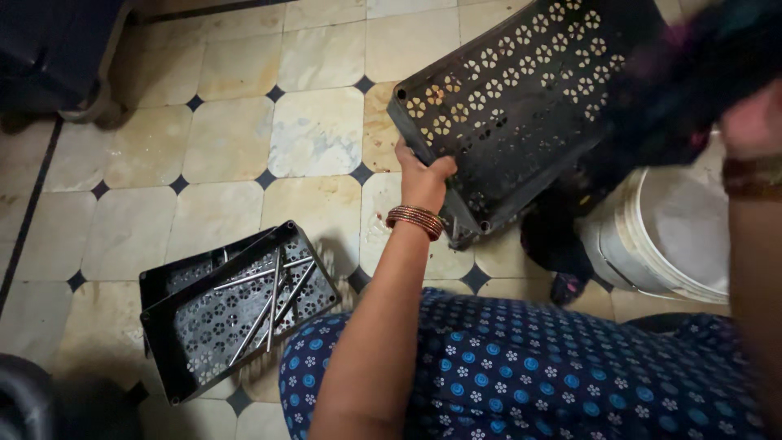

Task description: The person assembles a black plastic stool by inserting metal rods into the perforated seat panels and securing them. The person then wipes the seat surface with a dark cloth.

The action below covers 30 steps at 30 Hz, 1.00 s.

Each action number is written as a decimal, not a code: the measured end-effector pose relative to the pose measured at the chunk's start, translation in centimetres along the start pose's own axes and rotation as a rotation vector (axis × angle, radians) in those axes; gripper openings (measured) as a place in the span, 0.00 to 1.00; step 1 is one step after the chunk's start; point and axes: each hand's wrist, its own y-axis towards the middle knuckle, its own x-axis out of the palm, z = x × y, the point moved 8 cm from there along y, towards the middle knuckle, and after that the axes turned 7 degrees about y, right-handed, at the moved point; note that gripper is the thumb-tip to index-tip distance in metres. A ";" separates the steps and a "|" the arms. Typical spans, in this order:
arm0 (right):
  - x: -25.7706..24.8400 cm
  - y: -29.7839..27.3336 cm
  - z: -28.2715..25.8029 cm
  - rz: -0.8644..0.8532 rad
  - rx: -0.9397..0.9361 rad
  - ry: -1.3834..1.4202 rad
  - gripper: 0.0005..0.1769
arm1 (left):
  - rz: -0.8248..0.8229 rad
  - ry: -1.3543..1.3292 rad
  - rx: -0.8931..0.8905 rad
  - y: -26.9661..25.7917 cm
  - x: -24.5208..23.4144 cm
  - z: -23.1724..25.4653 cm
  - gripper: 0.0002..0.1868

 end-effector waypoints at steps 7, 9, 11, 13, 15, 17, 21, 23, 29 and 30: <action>11.5 2.9 2.0 -0.417 0.109 -0.591 0.38 | -0.013 0.097 0.021 -0.7 0.4 1.4 0.51; 15.3 1.3 4.9 -0.612 0.155 -0.784 0.44 | -0.023 0.105 0.056 -0.9 0.5 1.8 0.52; 17.3 0.5 7.3 -0.643 0.153 -0.867 0.54 | -0.046 0.072 0.089 -1.1 0.5 2.1 0.52; 17.4 0.7 9.3 -0.510 0.234 -0.853 0.54 | -0.079 0.063 0.136 -1.4 0.6 2.4 0.52; 18.1 1.1 9.7 -0.408 0.150 -0.797 0.48 | -0.127 0.046 0.160 -1.5 0.8 2.8 0.52; 18.1 1.7 9.3 -0.323 0.070 -0.765 0.43 | -0.184 0.013 0.165 -1.3 1.3 3.3 0.52; 19.7 0.8 8.4 -0.276 -0.030 -0.639 0.38 | -0.245 -0.020 0.184 -1.2 1.4 3.9 0.52; 21.0 -0.3 7.9 -0.349 -0.104 -0.569 0.35 | -0.241 0.044 0.171 -1.3 1.1 3.6 0.50; 25.1 -2.3 8.1 -0.685 -0.235 -0.508 0.32 | -0.200 0.214 0.181 -0.8 0.7 3.3 0.46; 25.4 -2.7 8.2 -0.715 -0.263 -0.536 0.31 | -0.198 0.211 0.190 -1.0 0.6 3.4 0.46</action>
